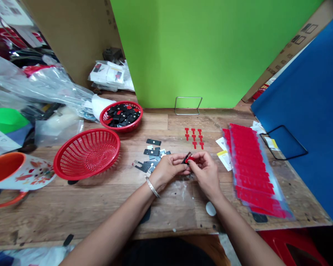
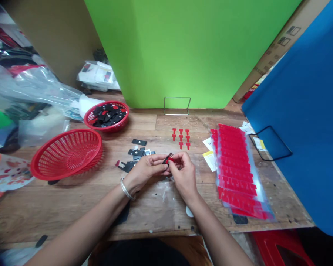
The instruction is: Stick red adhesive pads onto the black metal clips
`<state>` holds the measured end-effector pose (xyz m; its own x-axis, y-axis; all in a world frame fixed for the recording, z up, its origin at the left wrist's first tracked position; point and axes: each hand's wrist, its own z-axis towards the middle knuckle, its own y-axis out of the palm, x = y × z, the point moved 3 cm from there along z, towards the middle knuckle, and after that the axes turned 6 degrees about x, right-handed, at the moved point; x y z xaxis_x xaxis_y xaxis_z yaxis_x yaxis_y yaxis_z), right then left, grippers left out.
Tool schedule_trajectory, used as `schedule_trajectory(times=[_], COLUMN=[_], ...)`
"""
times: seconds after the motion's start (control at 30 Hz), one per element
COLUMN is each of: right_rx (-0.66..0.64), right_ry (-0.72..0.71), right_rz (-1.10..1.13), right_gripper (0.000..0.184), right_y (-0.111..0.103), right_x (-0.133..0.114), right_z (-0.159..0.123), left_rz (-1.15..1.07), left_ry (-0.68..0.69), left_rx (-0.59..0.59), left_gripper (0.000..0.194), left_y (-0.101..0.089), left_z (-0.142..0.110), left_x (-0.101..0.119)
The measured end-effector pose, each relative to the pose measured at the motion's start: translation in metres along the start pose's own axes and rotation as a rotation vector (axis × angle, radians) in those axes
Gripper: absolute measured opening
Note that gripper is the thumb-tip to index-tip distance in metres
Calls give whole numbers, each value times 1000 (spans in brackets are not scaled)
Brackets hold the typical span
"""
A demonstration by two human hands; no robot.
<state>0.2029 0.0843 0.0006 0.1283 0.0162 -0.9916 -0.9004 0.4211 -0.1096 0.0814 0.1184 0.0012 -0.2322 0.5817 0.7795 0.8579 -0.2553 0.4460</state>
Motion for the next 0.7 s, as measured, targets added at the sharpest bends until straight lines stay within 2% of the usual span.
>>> schedule_trajectory(times=[0.17, 0.3, 0.4, 0.7], right_rx=[-6, 65, 151, 133], right_ry=[-26, -176, -286, -196], right_rz=[-4, -175, -289, -240], right_gripper=[13, 10, 10, 7], right_y=[3, 1, -4, -5], right_x=[-6, -15, -23, -19], right_z=[-6, -10, -7, 3], left_rz=[24, 36, 53, 82], left_ry=[68, 148, 181, 168], left_rx=[70, 144, 151, 130], left_gripper=[32, 28, 28, 29], left_y=[0, 0, 3, 7], left_z=[0, 0, -1, -1], left_x=[-2, -6, -7, -5])
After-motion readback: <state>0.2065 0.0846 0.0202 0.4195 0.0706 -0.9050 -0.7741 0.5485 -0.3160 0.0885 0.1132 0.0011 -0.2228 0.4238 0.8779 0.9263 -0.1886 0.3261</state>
